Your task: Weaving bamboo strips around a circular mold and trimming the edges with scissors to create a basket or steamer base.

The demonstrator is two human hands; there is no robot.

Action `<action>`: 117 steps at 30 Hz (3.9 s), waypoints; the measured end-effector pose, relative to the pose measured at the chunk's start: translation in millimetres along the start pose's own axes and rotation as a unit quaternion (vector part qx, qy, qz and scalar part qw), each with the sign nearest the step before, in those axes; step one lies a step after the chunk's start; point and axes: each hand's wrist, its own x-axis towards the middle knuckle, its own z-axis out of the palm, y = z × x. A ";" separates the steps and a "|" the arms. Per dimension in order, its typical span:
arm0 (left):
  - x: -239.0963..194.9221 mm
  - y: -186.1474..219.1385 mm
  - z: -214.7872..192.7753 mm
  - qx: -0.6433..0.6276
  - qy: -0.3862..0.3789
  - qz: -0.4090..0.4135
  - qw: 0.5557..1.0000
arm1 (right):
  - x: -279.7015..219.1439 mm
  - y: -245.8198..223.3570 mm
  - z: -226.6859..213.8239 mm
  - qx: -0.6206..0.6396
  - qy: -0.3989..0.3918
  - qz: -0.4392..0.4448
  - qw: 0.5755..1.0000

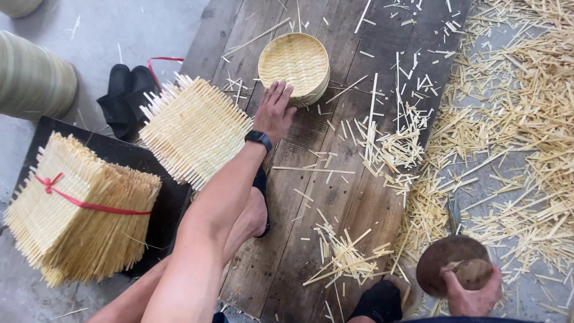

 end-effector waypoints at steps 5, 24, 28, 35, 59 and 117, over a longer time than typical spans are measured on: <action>-44.5 3.3 -57.9 0.067 -0.066 -0.087 0.992 | -24.4 -77.2 11.1 0.578 -0.276 0.082 0.764; -67.5 -70.3 -231.3 0.282 0.104 -0.191 0.935 | -39.4 -124.8 61.4 0.382 -0.270 0.171 0.867; -37.1 41.7 -262.7 0.254 0.134 -0.036 0.957 | -34.1 -87.3 100.1 0.366 -0.348 0.197 0.840; -126.1 199.0 -84.2 -0.024 0.016 0.301 0.953 | -21.1 -128.6 28.6 0.576 -0.289 0.142 0.751; -152.5 123.4 103.3 -0.470 -0.120 -0.345 0.803 | 3.6 -116.1 72.8 0.237 -0.109 -0.016 0.965; -163.0 98.6 -51.8 -0.231 -0.109 -0.190 0.948 | 32.3 124.1 -123.2 -0.372 -0.078 -0.182 0.907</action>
